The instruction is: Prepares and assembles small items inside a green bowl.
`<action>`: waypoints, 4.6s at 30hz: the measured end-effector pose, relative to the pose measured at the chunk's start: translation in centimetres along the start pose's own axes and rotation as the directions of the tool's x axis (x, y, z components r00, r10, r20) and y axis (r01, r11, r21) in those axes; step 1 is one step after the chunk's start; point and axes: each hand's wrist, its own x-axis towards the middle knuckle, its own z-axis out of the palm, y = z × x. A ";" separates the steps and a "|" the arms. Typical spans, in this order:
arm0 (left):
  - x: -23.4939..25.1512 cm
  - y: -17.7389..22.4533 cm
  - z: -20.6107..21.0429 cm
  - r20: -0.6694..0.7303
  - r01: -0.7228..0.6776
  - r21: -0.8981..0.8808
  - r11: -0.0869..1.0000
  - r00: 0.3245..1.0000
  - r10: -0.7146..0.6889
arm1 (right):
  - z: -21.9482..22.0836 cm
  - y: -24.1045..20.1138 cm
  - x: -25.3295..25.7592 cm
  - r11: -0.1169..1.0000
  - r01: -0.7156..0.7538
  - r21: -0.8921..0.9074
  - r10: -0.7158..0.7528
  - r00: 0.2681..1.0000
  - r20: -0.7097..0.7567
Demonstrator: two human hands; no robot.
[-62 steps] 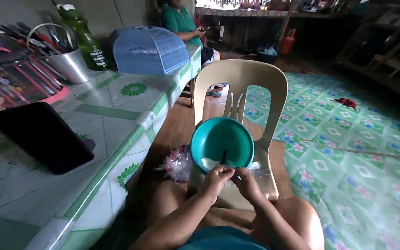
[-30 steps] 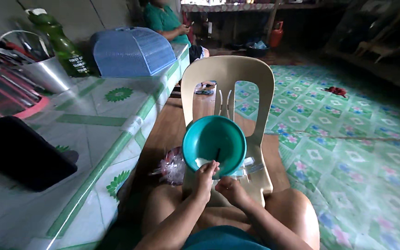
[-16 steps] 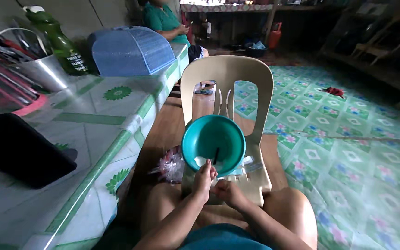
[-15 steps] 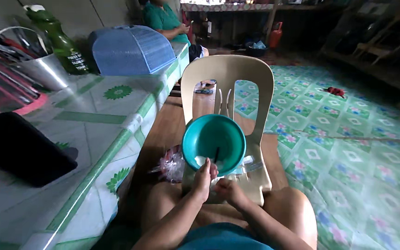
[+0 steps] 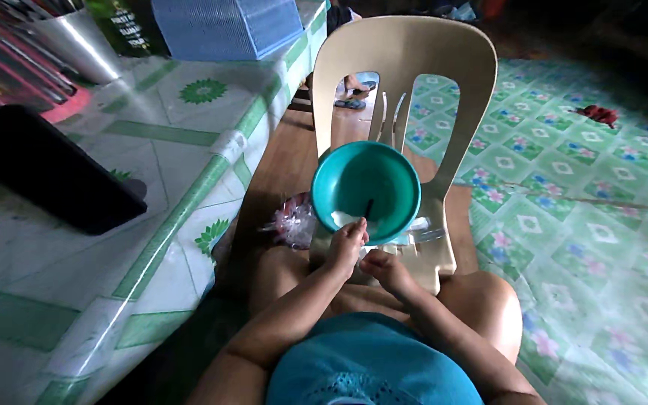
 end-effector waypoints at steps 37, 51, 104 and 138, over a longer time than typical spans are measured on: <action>-0.3 -0.9 -0.1 0.083 -0.061 0.145 0.988 0.995 0.049 | -0.7 0.8 0.5 0.994 0.047 0.094 -0.036 0.993 -0.111; -0.5 -2.0 -0.2 0.000 -0.187 0.213 0.959 0.981 0.192 | -0.4 1.6 0.5 0.982 0.042 0.186 -0.025 0.995 -0.097; -1.3 -0.4 -1.5 0.131 -0.309 0.376 0.874 0.951 0.280 | -6.3 -3.7 0.5 0.764 0.367 -0.531 -0.494 0.862 -0.114; 0.6 -7.1 -10.8 -0.253 -0.320 0.189 0.928 0.898 0.361 | -4.6 -5.1 18.6 0.241 0.190 -0.952 0.296 0.919 0.258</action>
